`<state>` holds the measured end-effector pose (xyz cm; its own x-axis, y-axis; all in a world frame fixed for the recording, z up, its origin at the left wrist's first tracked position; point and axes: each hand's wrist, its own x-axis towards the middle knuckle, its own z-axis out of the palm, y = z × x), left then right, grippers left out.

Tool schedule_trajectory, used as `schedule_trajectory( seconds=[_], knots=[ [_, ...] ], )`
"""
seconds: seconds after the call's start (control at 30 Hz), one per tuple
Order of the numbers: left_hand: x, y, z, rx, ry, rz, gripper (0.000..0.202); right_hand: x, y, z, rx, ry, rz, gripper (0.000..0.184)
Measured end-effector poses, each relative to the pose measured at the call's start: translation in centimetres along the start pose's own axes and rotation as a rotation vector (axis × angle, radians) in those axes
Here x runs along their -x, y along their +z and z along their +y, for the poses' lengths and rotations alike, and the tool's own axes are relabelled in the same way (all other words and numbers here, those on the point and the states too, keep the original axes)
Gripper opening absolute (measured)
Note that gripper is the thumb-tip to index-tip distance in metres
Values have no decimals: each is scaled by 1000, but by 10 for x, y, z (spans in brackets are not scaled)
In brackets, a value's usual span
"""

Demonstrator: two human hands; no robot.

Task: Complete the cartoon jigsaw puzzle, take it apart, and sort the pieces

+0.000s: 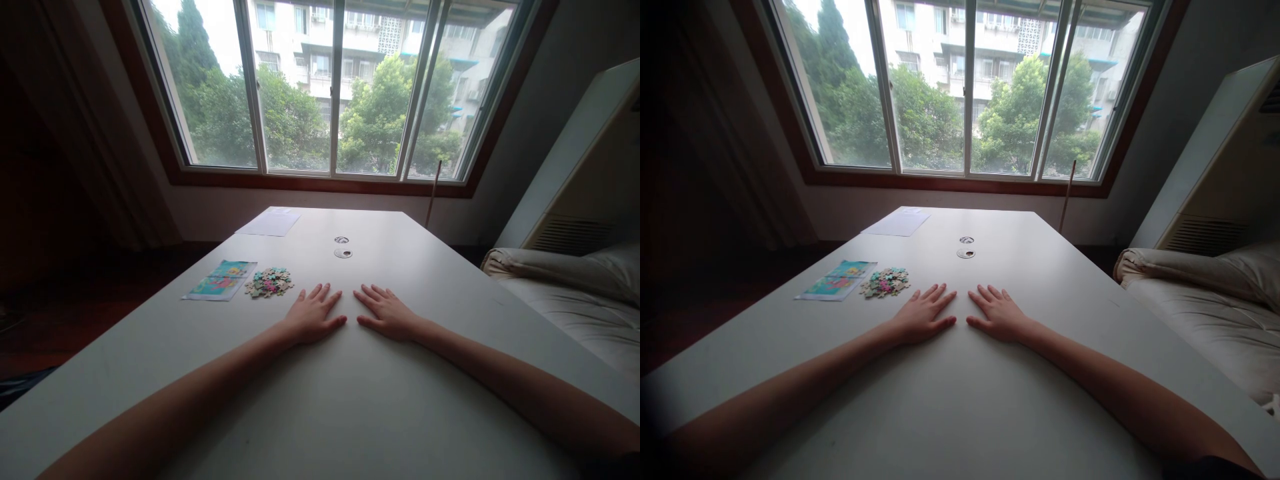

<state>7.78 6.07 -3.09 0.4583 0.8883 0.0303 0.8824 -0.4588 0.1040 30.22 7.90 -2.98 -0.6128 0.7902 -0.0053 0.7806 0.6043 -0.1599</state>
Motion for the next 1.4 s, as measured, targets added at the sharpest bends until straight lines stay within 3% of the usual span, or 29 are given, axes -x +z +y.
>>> schedule_trajectory(
  seconds=[0.27, 0.4, 0.47, 0.53, 0.7, 0.8, 0.93, 1.17, 1.4],
  knots=[
    [5, -8, 2, 10, 2, -5, 70, 1, -4, -5, 10, 0, -9, 70],
    [12, -23, -11, 45, 71, -62, 65, -6, -14, -12, 25, -32, 6, 70],
    [18, -33, -26, 65, 130, -89, 60, -13, -20, -15, 32, -63, 31, 67],
    [25, -44, -47, 73, 130, -41, 56, -22, -24, -17, 36, -92, 58, 61],
    [47, -60, -112, 111, -123, 165, 50, -61, -27, -23, 7, -212, 79, 46],
    [54, -58, -147, 43, -304, 269, 50, -94, -24, -35, -9, -298, 94, 41],
    [51, -46, -173, 0, -382, 272, 53, -142, -20, -60, 0, -392, 120, 36],
    [32, -28, -180, -44, -443, 201, 51, -212, -2, -109, 0, -400, 133, 40],
    [31, -22, -181, -80, -440, 158, 50, -240, 8, -130, -1, -393, 145, 38]
  ],
)
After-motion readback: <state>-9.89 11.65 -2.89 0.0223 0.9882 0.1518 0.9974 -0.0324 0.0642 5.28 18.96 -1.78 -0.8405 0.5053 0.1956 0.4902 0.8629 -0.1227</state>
